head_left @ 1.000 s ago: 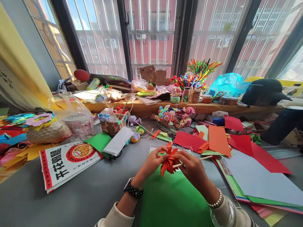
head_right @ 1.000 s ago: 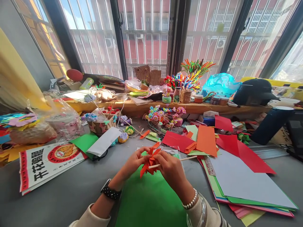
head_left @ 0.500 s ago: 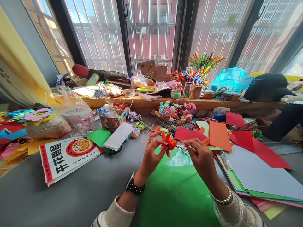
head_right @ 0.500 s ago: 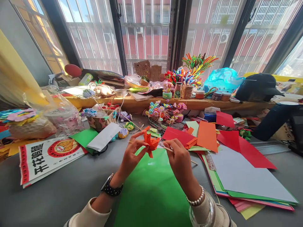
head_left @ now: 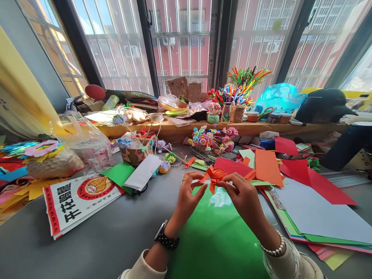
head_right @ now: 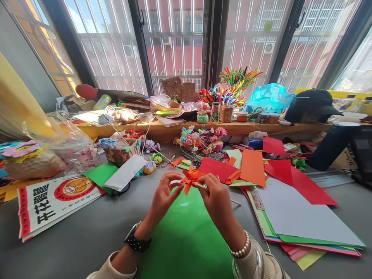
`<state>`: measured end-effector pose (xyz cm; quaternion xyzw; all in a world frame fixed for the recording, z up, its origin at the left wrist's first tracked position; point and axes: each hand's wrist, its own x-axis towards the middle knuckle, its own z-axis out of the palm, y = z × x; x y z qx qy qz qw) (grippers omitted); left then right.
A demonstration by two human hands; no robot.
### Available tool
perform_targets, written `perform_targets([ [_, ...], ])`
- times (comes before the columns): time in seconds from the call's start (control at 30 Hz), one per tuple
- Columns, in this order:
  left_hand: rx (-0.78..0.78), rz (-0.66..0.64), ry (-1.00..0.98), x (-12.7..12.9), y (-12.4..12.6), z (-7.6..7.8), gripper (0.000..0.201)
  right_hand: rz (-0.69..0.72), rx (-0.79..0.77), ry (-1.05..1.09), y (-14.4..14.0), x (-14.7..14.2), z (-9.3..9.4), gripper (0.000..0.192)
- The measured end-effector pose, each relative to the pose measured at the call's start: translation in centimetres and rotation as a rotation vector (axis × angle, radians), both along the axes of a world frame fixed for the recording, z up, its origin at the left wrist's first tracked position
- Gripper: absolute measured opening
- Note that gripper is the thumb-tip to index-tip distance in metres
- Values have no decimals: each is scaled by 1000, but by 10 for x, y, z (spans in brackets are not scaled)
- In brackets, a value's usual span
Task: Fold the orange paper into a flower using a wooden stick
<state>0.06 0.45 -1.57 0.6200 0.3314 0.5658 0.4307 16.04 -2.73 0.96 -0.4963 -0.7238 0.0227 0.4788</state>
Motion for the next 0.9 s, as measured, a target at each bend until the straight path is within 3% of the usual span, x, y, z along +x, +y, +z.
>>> perform_targets([
  [0.13,-420,-275,-188,3,0,2,33,11,126,-78,1,-2,-6,16],
  [0.23,-517,-378,-283,6,-2,2,40,62,145,-124,0,-5,-8,15],
  [0.43,-489,-361,-345,12,-2,-1,46,116,136,-95,2,-6,-11,18],
  [0.63,-279,-342,-237,13,-1,-1,79,120,105,-110,4,-6,-13,18],
  [0.77,-261,-366,-120,9,-1,3,64,192,125,-155,4,-6,-13,20],
  [0.9,-274,-367,-154,7,-2,6,60,214,83,-115,4,-5,-12,17],
])
